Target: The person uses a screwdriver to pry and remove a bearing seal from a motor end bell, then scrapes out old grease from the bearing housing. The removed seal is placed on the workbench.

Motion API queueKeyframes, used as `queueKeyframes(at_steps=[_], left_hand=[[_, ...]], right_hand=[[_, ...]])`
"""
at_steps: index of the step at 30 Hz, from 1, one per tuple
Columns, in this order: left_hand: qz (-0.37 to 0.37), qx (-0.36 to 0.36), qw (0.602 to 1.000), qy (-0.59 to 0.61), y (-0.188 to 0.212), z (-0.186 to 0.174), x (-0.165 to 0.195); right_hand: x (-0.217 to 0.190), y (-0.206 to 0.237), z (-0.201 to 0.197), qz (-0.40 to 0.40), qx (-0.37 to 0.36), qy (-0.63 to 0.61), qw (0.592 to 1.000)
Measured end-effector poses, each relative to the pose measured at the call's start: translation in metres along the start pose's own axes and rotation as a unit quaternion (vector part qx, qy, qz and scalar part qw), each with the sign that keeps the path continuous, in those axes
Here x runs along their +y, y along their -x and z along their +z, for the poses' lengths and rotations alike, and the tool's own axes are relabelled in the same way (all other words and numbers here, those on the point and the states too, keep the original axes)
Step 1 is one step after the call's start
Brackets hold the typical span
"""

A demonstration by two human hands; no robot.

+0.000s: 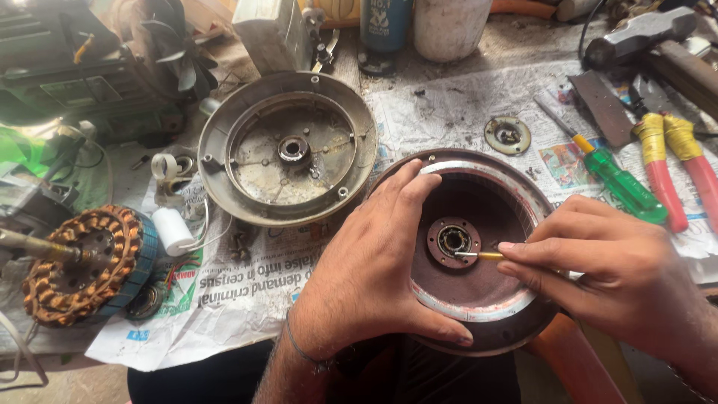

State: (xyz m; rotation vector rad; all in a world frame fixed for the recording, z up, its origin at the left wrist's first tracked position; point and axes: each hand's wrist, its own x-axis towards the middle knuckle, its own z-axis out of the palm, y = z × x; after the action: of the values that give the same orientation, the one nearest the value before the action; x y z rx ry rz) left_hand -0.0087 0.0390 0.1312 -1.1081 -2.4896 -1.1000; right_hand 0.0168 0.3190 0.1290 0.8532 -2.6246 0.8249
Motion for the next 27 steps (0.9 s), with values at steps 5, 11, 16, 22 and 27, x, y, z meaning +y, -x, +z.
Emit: queueKeyframes(at_steps=[5, 11, 16, 22, 27], left_hand=[[0.010, 0.002, 1.000, 0.012, -0.002, 0.000, -0.001], [0.009, 0.001, 1.000, 0.019, 0.000, -0.001, -0.003], [-0.003, -0.006, 1.000, 0.015, 0.001, 0.001, -0.004], [-0.009, -0.003, 1.000, 0.022, 0.004, 0.000, -0.004], [-0.011, -0.011, 1.000, 0.027, 0.002, 0.001, -0.004]], right_hand=[[0.005, 0.008, 0.003, 0.020, 0.013, -0.067, 0.997], [0.004, 0.009, 0.006, 0.039, 0.025, -0.069, 0.997], [0.008, 0.007, 0.006, 0.076, 0.019, -0.101, 0.992], [0.008, 0.005, -0.007, 0.076, 0.047, -0.016, 0.996], [-0.004, 0.004, -0.002, 0.059, 0.024, -0.004, 0.998]])
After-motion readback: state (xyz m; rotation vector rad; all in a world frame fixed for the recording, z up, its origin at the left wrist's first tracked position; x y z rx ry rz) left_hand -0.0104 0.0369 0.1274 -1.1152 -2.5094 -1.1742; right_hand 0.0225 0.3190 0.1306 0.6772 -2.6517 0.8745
